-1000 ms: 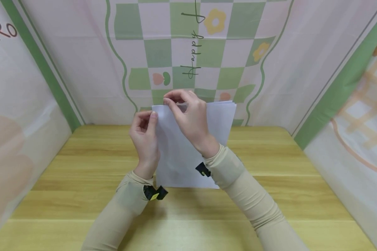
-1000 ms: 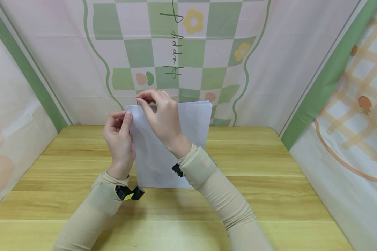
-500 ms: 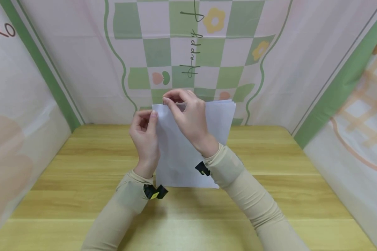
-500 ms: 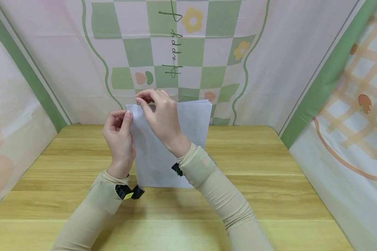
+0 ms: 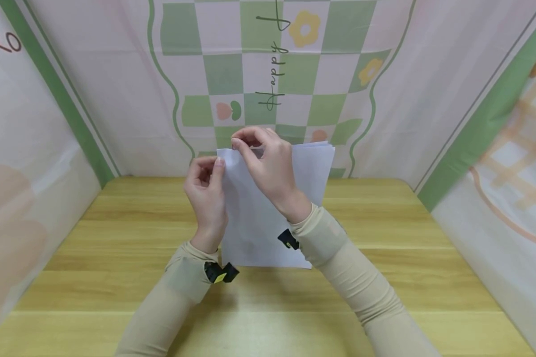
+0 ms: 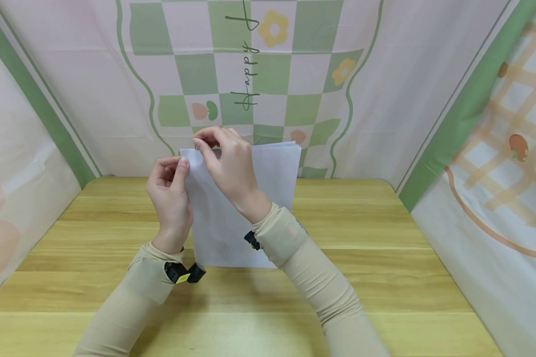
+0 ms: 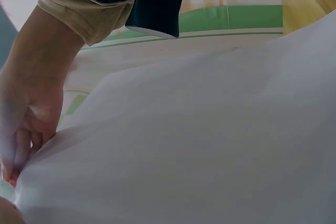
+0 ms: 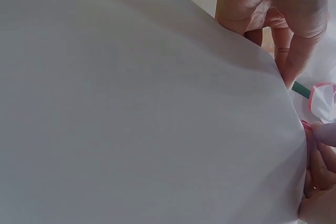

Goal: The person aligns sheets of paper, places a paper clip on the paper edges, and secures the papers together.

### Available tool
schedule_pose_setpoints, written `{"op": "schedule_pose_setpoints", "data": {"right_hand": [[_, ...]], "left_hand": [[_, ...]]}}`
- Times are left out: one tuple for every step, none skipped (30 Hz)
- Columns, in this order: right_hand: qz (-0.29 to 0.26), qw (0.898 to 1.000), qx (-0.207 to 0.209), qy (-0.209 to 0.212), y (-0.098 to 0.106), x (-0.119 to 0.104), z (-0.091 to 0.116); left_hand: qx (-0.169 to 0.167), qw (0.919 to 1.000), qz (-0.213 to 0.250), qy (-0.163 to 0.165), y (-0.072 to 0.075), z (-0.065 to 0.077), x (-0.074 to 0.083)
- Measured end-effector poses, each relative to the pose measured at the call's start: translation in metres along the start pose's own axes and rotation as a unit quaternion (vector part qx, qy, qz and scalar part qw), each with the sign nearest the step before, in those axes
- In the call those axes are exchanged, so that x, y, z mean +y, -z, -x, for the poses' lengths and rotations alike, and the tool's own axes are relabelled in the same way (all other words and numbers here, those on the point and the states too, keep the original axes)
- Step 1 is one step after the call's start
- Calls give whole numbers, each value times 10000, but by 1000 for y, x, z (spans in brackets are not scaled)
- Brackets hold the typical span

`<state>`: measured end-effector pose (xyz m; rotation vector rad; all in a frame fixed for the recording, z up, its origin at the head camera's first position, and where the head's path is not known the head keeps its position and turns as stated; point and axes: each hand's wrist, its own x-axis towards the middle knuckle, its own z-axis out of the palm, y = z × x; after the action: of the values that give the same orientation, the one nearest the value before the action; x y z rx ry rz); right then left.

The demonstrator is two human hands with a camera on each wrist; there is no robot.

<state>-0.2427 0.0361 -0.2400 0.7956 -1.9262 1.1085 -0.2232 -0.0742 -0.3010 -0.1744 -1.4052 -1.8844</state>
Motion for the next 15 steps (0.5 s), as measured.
{"op": "schedule_pose_setpoints", "data": {"right_hand": [[0, 10000, -10, -14, 0, 0, 0], [-4, 10000, -23, -34, 0, 0, 0], [-8, 10000, -37, -56, 1, 0, 0], [-7, 10000, -48, -78, 1, 0, 0], [-11, 9999, -62, -104, 1, -1, 0], [-13, 9999, -75, -132, 1, -1, 0], [-15, 9998, -88, -153, 1, -1, 0], [-16, 9998, -100, -167, 2, -1, 0], [-15, 9998, -113, -176, 2, -1, 0], [-13, 9998, -121, -183, 2, -1, 0], [-11, 9997, -125, -187, 2, 0, 0], [-12, 9997, -126, -189, 2, 0, 0], [-9, 9997, -127, -191, 2, 0, 0], [-9, 9997, -129, -190, 2, 0, 0], [-5, 9997, -129, -191, 2, 1, 0]], "left_hand": [[9, 10000, 2, -2, 0, 0, 0], [12, 10000, 1, -2, 0, 0, 0], [17, 10000, -9, 2, 0, 0, 0], [25, 10000, -15, 10, -1, 0, 0], [25, 10000, -36, 16, -1, 0, 0], [38, 10000, -33, 37, -1, 0, 0], [40, 10000, -55, 40, -1, 1, 0], [46, 10000, -63, 44, -1, 1, 0], [53, 10000, -59, 42, -1, 1, -1], [57, 10000, -58, 33, -1, 1, 0], [59, 10000, -61, 20, -1, 1, 0], [70, 10000, -53, 10, -1, 1, 0], [62, 10000, -62, -19, -1, 1, 0], [66, 10000, -54, -27, -1, 1, 0], [67, 10000, -49, -39, -1, 1, 0]]}}
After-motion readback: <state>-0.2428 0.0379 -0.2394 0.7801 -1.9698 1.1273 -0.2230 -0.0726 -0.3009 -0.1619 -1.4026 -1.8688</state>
